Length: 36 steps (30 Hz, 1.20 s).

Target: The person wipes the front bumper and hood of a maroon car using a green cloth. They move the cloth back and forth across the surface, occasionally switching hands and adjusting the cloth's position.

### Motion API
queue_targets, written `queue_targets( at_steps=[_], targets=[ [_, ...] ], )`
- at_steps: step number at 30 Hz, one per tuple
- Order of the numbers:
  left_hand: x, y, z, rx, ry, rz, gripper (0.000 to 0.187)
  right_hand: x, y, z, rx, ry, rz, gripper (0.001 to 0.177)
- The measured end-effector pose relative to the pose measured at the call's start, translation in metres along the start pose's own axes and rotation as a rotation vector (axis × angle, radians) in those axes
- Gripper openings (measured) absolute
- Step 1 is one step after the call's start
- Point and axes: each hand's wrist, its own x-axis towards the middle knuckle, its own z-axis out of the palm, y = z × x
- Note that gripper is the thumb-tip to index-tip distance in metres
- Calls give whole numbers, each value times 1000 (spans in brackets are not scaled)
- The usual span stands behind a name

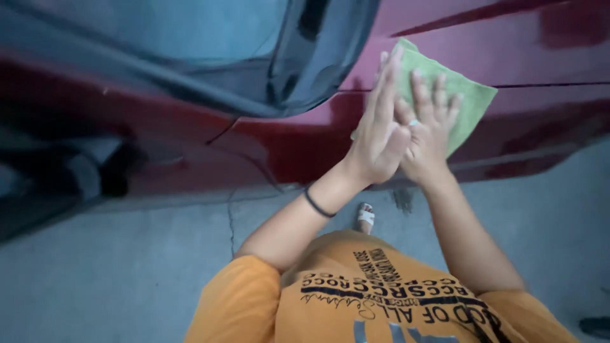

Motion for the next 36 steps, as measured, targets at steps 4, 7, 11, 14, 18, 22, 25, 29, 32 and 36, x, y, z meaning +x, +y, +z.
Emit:
queue_targets(
  at_steps=[4,7,11,14,18,22,25,29,32,36],
  targets=[
    [1,7,6,121,-98,13,58,19,91,-27,60,-210,385,55],
    [1,6,13,238,-152,-36,45,7,182,-27,224,-103,574,56],
    [14,5,22,332,-112,-63,30,20,182,-31,159,-144,707,56],
    [20,3,35,406,-86,-58,29,20,133,-32,163,-216,350,64],
    [36,1,49,547,-55,-55,36,36,150,-37,76,-309,-32,67],
    [39,-6,62,638,-29,-93,42,62,277,-27,95,-339,255,66],
    [40,-12,72,705,10,-141,45,83,307,-29,138,-321,589,63],
    [48,-14,81,788,83,-191,51,94,241,-9,110,-348,611,69],
    [48,-16,86,806,153,-226,55,86,148,-19,87,-365,76,69],
    [46,-16,92,808,219,-268,57,88,127,-43,172,-474,-178,62]
  ],
)
